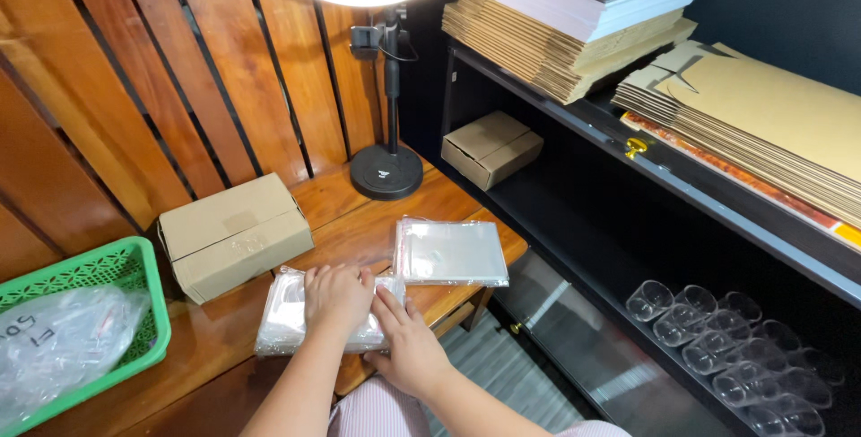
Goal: The person sits on the floor and repeatedly picks up stacks of clear plastic pouches from a low wooden bench, then places them onto a shelf above. The person handles the pouches by hand, moving them one stack at a time from the bench to the shelf.
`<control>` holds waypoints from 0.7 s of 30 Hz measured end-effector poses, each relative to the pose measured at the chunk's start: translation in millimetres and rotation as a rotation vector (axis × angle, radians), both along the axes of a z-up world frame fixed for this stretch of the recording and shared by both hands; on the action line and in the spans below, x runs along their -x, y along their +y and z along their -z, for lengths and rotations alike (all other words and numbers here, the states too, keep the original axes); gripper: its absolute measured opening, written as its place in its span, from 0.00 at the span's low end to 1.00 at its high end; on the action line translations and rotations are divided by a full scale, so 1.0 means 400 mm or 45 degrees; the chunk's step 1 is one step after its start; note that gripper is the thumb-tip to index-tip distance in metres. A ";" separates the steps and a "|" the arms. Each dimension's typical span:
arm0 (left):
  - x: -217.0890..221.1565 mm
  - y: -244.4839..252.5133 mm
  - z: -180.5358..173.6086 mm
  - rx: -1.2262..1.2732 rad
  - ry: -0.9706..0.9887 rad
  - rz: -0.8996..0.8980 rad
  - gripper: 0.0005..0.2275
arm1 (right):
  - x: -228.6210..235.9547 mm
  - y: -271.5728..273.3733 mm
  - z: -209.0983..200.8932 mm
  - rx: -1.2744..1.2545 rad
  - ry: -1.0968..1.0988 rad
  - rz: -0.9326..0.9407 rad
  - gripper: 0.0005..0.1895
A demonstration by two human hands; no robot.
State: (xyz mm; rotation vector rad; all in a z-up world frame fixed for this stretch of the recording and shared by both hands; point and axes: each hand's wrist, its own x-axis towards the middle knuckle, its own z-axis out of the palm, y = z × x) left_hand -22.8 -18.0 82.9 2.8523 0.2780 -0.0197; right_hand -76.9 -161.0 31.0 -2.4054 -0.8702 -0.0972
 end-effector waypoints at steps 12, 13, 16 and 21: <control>0.010 -0.001 -0.011 0.024 -0.016 0.015 0.23 | -0.025 -0.010 0.026 -0.011 0.096 0.000 0.56; 0.012 -0.002 -0.016 0.023 -0.013 0.013 0.23 | -0.025 -0.009 0.024 -0.012 0.099 -0.001 0.56; 0.020 -0.004 -0.028 0.043 0.015 0.003 0.22 | -0.021 -0.007 0.018 -0.029 0.125 0.015 0.56; 0.016 -0.003 -0.028 0.029 0.027 0.015 0.22 | -0.021 -0.006 0.009 -0.006 0.151 0.025 0.56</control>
